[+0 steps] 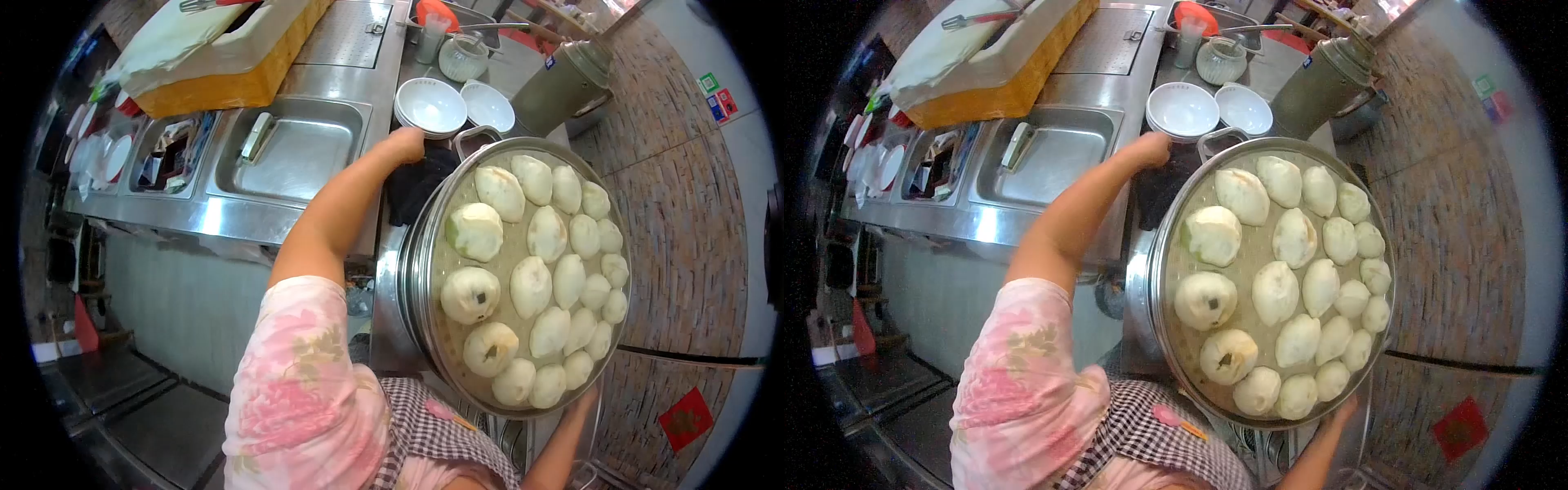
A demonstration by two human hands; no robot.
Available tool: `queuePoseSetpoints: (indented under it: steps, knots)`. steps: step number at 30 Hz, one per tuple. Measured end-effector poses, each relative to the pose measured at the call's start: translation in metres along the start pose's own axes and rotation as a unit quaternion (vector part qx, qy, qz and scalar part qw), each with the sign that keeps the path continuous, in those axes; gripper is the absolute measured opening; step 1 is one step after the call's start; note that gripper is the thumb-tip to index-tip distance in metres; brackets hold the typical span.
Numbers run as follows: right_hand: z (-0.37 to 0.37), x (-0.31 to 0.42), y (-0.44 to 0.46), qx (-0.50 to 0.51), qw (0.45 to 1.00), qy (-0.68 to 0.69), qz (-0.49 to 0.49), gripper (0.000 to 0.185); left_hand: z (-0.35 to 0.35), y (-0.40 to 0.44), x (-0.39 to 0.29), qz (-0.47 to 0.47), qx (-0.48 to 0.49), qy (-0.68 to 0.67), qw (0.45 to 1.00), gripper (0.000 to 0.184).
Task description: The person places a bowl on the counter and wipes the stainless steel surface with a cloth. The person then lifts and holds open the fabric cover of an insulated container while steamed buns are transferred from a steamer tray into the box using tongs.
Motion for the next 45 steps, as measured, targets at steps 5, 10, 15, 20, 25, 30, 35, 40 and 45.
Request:
queuePoseSetpoints:
  steps: [5, 10, 15, 20, 25, 30, 35, 40, 45]
  knots:
    - [-0.009, -0.004, -0.002, -0.003, 1.0, -0.012, 0.009, 0.038, 0.004, -0.026, -0.019, 0.015, 0.029, 0.027, 0.999, 0.029]
    - [-0.062, -0.042, 0.03, 0.006, 0.999, 0.017, 0.038, 0.035, -0.002, -0.059, -0.052, 0.182, 0.153, -0.185, 0.953, 0.032]
    - [-0.056, -0.036, 0.029, 0.012, 1.0, -0.003, 0.007, 0.039, 0.034, -0.015, -0.027, 0.217, 0.031, -0.032, 0.975, 0.054]
    - [-0.056, -0.032, 0.035, 0.006, 0.999, -0.035, -0.003, 0.039, 0.046, -0.049, -0.045, 0.068, 0.066, 0.124, 0.988, 0.078]
    - [-0.052, -0.032, 0.025, 0.003, 0.999, -0.027, 0.022, 0.039, 0.056, -0.044, -0.044, 0.066, -0.068, 0.127, 0.987, 0.053]
    - [-0.071, -0.042, 0.038, -0.006, 0.997, 0.071, -0.016, 0.039, 0.026, -0.078, -0.028, 0.038, -0.088, -0.074, 0.993, 0.047]
    - [-0.042, -0.023, 0.015, -0.022, 0.999, 0.038, 0.016, 0.038, -0.074, -0.189, -0.026, 0.139, -0.291, -0.125, 0.938, 0.052]
    - [-0.066, -0.043, 0.031, -0.05, 0.998, 0.045, 0.012, 0.037, -0.122, -0.25, 0.016, 0.023, -0.384, 0.083, 0.919, 0.053]
    - [-0.039, -0.025, 0.016, -0.042, 0.997, 0.065, -0.027, 0.04, -0.024, -0.186, 0.129, 0.032, -0.067, -0.055, 0.996, 0.063]
Point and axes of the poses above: each hand's wrist, its own y-axis towards the middle knuckle, its own z-axis out of the palm, x = y × z, the point moved 8 cm from there along y, towards the middle knuckle, and after that the axes turned 14 degrees about x, right-handed, at the moved point
